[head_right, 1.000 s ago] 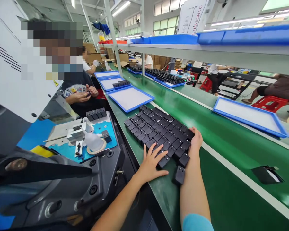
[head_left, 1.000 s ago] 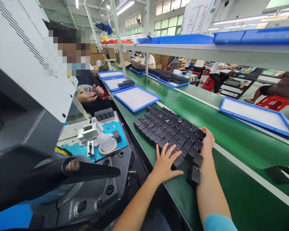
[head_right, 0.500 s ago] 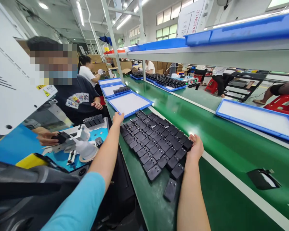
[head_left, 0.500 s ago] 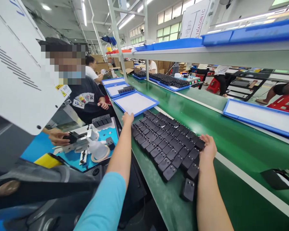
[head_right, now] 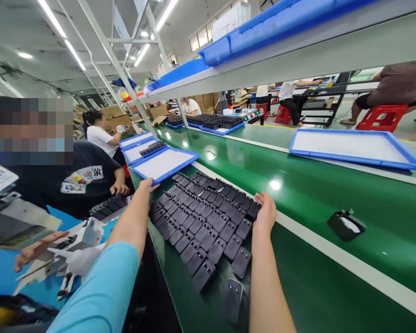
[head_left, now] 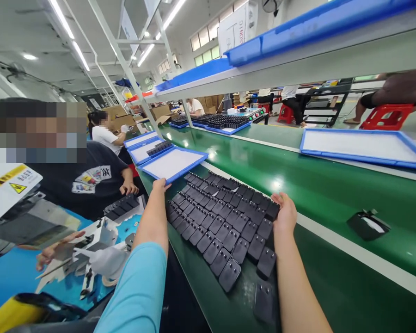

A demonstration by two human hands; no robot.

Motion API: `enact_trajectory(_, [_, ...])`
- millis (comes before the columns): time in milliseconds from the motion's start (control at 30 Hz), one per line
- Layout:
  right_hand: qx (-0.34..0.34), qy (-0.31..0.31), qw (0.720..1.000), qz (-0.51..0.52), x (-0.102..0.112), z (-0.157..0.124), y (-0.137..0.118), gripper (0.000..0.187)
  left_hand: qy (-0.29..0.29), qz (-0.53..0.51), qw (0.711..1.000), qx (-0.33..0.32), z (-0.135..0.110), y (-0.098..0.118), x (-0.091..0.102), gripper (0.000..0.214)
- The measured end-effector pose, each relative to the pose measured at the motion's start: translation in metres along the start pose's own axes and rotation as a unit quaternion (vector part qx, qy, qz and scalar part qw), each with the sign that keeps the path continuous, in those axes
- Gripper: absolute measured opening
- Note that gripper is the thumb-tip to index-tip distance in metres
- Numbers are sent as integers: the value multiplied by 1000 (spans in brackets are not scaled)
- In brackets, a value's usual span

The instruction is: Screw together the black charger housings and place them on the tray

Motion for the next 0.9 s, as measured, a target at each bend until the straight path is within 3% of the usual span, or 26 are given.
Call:
enact_trajectory(167, [18, -12, 999, -44, -2, 2, 0, 31, -2, -87, 996, 22, -3, 33, 7, 29])
enact_trajectory(300, [45, -27, 994, -100, -8, -2, -4, 33, -19, -159, 987, -5, -33, 50, 24, 10])
enact_trajectory(467, [115, -52, 971, -203, -11, -20, -34, 39, -78, -245, 965, -44, -117, 46, 52, 20])
enact_trajectory(633, [190, -111, 909, -353, 5, -18, -99, 39, -156, -324, 929, -84, -221, 38, 81, 29])
enact_trajectory(767, [189, -123, 857, -463, 28, 1, -146, 50, -167, -299, 937, -70, -288, 17, 111, 33])
enact_trajectory(900, [162, -181, 808, -537, 36, 11, -164, 39, -178, -243, 952, -63, -330, -13, 137, 37])
Point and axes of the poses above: each hand's wrist, its own z-axis towards the middle knuckle, its own x-axis out of the back of the hand, y = z × x, the point moved 3 cm from there along z, towards the middle knuckle, and after that the axes turned 10 degrees about z, right-handed, at the moved point
